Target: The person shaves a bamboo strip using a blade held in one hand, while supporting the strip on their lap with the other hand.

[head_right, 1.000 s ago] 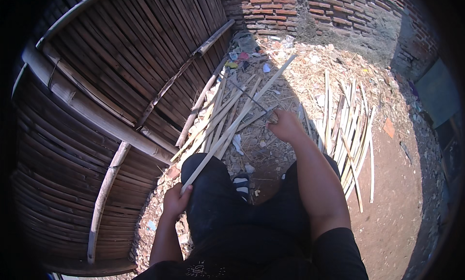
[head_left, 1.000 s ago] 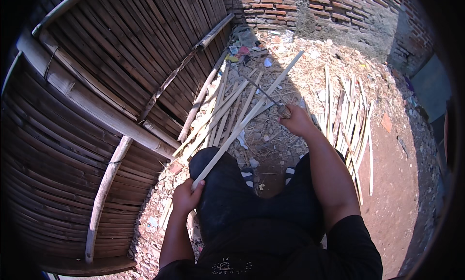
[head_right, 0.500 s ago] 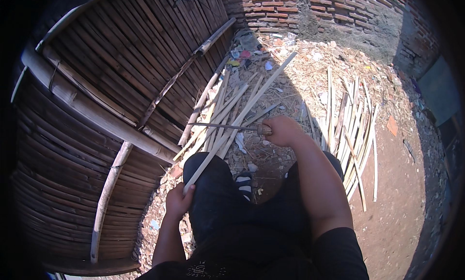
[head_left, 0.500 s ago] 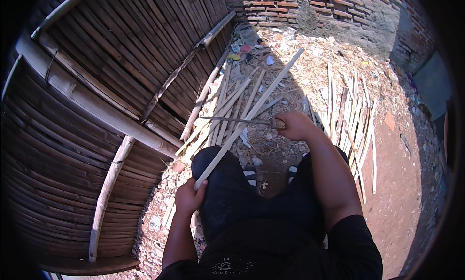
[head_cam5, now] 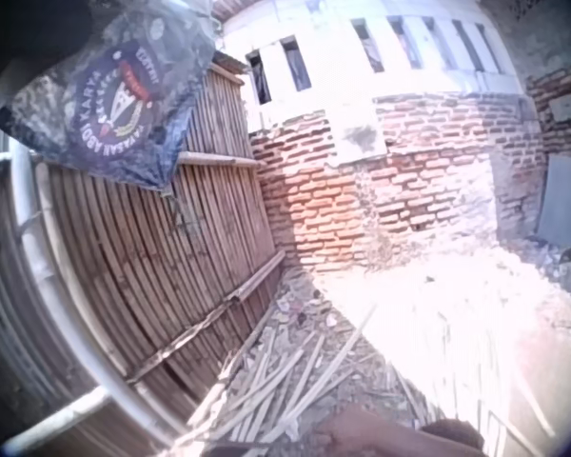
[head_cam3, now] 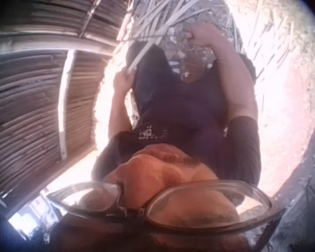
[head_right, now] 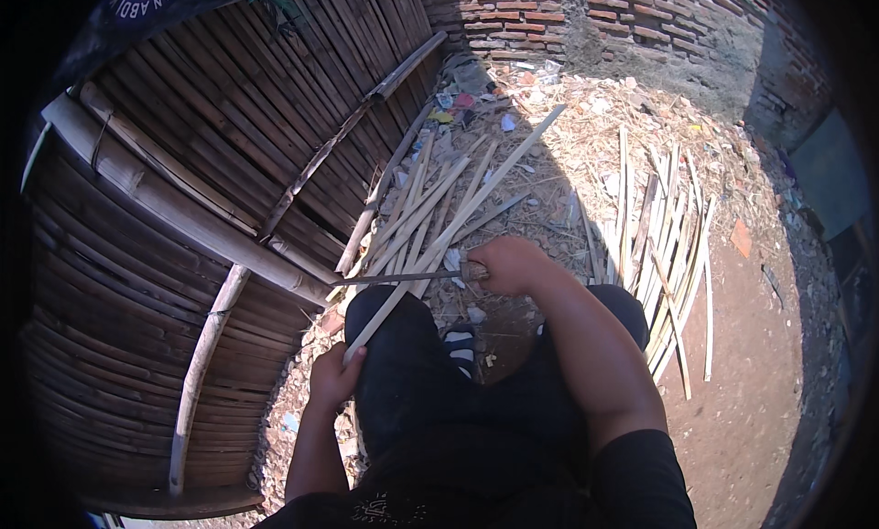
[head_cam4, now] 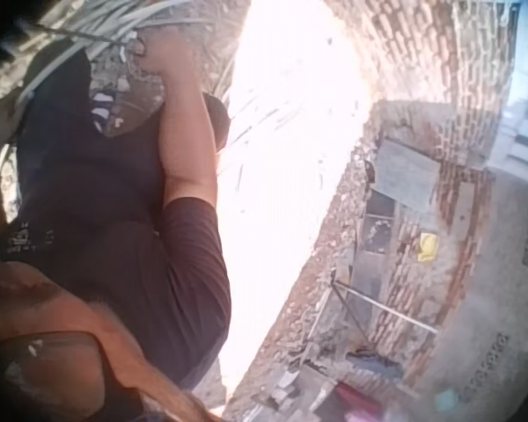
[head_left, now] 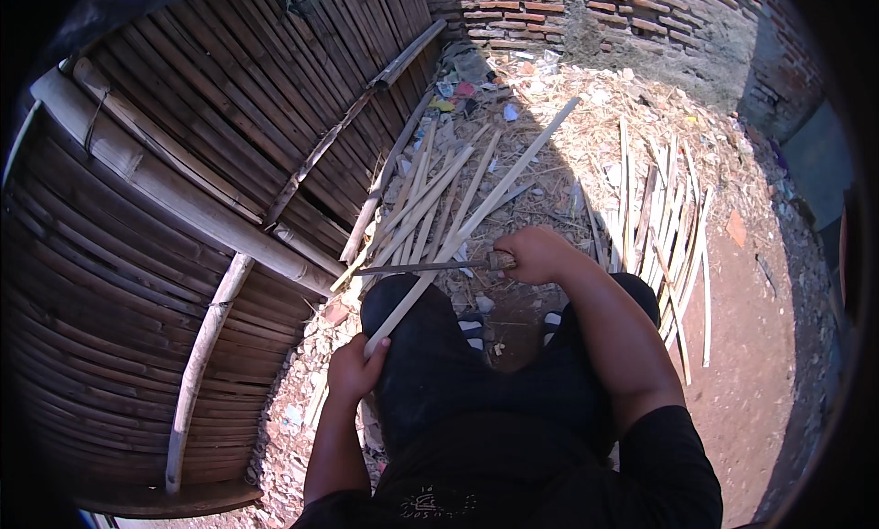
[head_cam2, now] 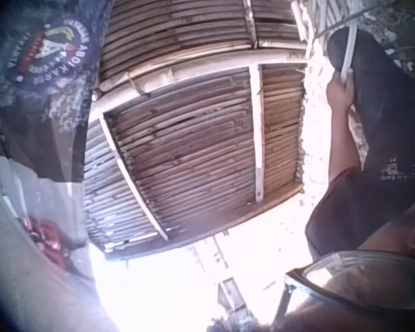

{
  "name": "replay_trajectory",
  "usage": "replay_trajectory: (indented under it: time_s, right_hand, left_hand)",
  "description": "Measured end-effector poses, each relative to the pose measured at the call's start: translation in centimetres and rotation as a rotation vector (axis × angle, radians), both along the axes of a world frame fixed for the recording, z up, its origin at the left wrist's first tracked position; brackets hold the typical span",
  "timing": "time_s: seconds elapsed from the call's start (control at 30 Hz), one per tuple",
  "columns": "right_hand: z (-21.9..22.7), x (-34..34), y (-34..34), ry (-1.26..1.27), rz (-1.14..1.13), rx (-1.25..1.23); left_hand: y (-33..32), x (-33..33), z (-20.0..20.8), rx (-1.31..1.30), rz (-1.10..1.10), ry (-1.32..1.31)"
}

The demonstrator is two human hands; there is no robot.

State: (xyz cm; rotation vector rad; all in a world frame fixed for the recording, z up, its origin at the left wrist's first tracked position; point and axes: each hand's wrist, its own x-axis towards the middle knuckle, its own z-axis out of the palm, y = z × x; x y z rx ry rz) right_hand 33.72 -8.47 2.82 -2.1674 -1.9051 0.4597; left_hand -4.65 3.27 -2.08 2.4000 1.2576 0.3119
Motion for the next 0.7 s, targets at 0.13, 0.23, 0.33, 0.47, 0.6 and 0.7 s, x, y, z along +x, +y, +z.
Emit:
replay_trajectory:
  time_s: [0.13,0.23,0.33,0.47,0.6,0.7]
  right_hand:
    - [0.6,0.2,-0.1,0.017,-0.023,0.027]
    - [-1.9,4.0,-0.9,0.019,-0.348,0.215]
    - [-1.1,6.5,-1.2,0.077,-0.711,0.222]
    - [-1.2,7.3,-2.0,0.222,-0.756,0.248]
    - [-1.7,4.9,-1.3,0.145,-0.393,0.205]
    - [-1.7,1.9,-0.2,0.096,-0.128,0.08]
  left_hand:
    - [0.0,-0.4,-0.8,-0.014,0.035,-0.019]
    - [-0.3,0.1,-0.3,0.005,0.026,-0.012]
    - [-0.2,0.1,-0.2,-0.003,0.024,-0.005]
    - [-0.2,0.2,-0.1,-0.031,0.035,-0.008]
    - [-0.1,0.2,0.1,-0.041,0.024,0.007]
    - [0.0,0.1,0.4,-0.036,0.025,0.019]
